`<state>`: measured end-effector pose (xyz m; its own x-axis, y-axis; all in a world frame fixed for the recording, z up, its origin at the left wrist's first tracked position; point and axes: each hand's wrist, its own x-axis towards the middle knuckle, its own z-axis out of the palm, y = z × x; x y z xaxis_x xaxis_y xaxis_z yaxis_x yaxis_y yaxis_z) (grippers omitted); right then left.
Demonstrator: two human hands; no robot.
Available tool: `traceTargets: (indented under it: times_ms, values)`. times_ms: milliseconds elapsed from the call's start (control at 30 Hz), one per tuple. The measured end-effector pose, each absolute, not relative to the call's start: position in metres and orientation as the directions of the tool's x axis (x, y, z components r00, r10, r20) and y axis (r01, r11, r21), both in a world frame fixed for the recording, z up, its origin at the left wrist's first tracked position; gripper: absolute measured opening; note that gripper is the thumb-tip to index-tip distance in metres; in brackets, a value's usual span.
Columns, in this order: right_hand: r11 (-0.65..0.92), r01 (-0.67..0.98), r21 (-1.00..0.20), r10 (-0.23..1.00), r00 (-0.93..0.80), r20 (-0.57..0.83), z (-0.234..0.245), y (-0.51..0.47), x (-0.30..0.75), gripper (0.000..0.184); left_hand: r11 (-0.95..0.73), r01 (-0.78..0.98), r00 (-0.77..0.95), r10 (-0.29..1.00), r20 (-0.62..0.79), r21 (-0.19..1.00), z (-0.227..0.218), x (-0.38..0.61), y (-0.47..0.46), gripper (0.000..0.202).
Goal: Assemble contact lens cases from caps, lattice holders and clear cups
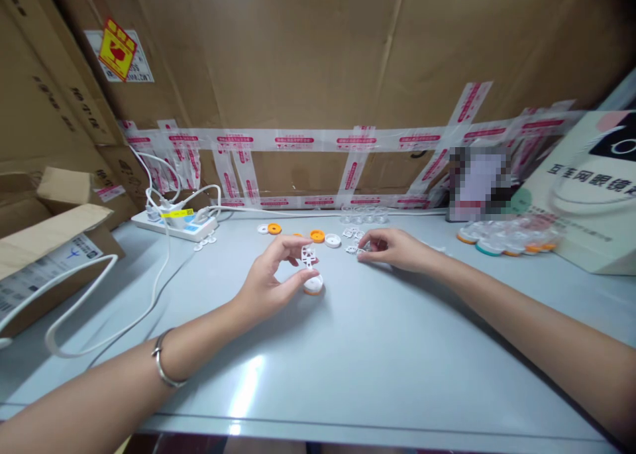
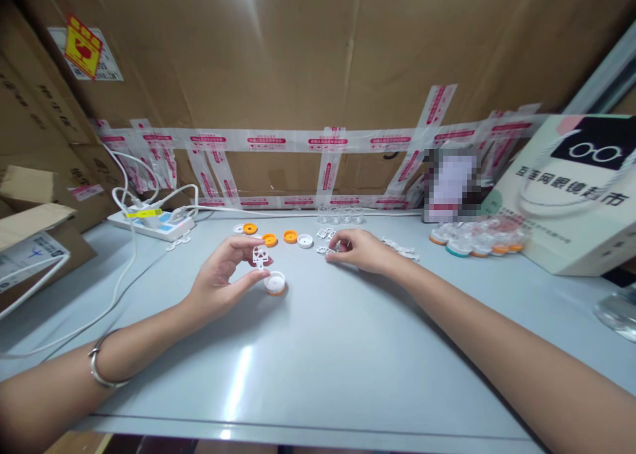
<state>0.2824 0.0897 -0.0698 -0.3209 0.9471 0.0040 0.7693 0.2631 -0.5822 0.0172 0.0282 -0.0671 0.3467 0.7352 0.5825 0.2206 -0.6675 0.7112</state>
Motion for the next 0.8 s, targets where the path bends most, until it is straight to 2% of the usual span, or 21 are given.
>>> traceTargets:
  times_ms: [200,300,433,533,667,800]
  values:
    - [0.297,0.759,-0.580,0.944,-0.326,0.057,-0.076,0.091,0.277,0.023,-0.656,0.227,0.356,0.744,0.566,0.719,-0.065,0.018,0.027,0.031]
    - [0.323,0.704,-0.632,0.936,-0.335,0.106,-0.071,0.086,0.274,0.024,-0.650,0.232,0.362,0.748,0.556,0.724,-0.063,0.019,0.026,0.031]
    - [0.307,0.557,-0.772,0.947,-0.258,0.191,-0.055,0.071,0.259,0.026,-0.625,0.210,0.389,0.759,0.522,0.752,-0.061,0.020,0.024,0.031]
    - [0.306,0.376,-0.875,0.936,-0.284,0.205,-0.042,0.057,0.242,0.026,-0.586,0.221,0.413,0.780,0.470,0.779,-0.060,0.019,0.023,0.033]
    - [0.276,0.262,-0.925,0.923,-0.340,0.179,-0.030,0.043,0.223,0.023,-0.543,0.248,0.446,0.799,0.404,0.802,-0.058,0.018,0.022,0.037]
    - [0.268,0.150,-0.952,0.919,-0.337,0.206,-0.024,0.033,0.212,0.020,-0.470,0.174,0.430,0.827,0.363,0.865,-0.057,0.019,0.022,0.039]
